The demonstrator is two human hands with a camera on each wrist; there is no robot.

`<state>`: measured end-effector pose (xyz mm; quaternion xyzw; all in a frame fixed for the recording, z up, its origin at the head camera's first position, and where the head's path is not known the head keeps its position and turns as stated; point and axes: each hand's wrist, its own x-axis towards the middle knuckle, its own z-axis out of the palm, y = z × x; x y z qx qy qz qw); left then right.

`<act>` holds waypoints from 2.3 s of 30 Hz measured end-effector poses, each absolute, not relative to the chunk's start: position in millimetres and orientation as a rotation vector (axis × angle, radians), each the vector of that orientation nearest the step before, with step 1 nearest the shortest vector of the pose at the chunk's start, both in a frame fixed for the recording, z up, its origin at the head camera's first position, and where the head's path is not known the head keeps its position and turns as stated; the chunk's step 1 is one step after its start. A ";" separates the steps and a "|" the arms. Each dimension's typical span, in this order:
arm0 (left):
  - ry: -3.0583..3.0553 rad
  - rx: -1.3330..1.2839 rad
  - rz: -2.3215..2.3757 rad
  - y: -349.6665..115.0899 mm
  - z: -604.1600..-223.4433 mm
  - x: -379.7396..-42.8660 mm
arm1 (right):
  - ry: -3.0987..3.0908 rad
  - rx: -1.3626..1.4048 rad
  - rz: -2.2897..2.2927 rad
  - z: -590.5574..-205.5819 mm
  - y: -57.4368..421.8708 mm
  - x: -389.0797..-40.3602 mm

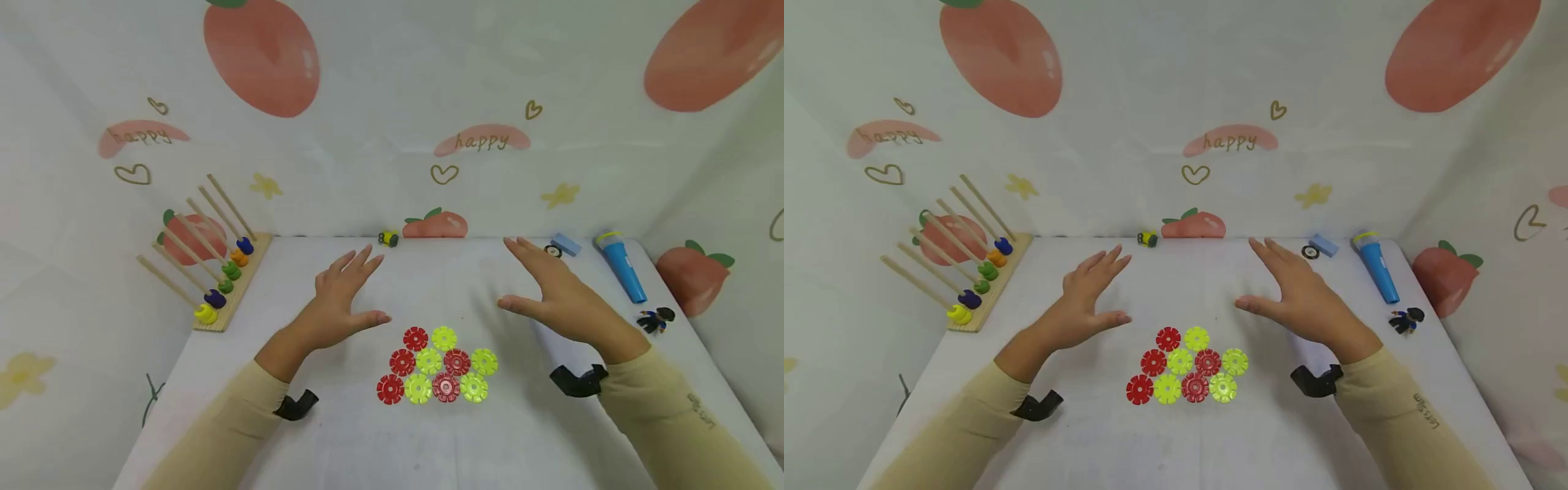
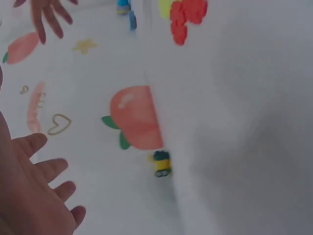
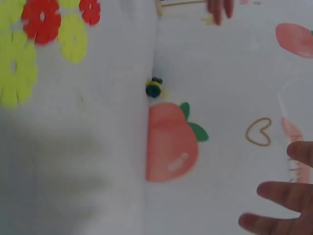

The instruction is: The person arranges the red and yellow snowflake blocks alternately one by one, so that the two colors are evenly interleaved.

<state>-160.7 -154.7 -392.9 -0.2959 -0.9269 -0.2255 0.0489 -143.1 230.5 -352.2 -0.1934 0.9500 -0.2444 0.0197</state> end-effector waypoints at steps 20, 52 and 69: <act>-2.903 -0.557 -0.964 -87.7 -499.9 -134.0 | 2.708 -0.442 -1.163 -483.6 155.1 -137.6; -2.939 -0.409 -0.788 -153.5 -491.1 -163.7 | 2.747 -0.698 -0.675 -466.9 103.5 -189.5; -3.118 -0.504 -0.406 -148.0 -501.3 -157.1 | 2.678 -0.829 -0.343 -466.9 84.9 -196.3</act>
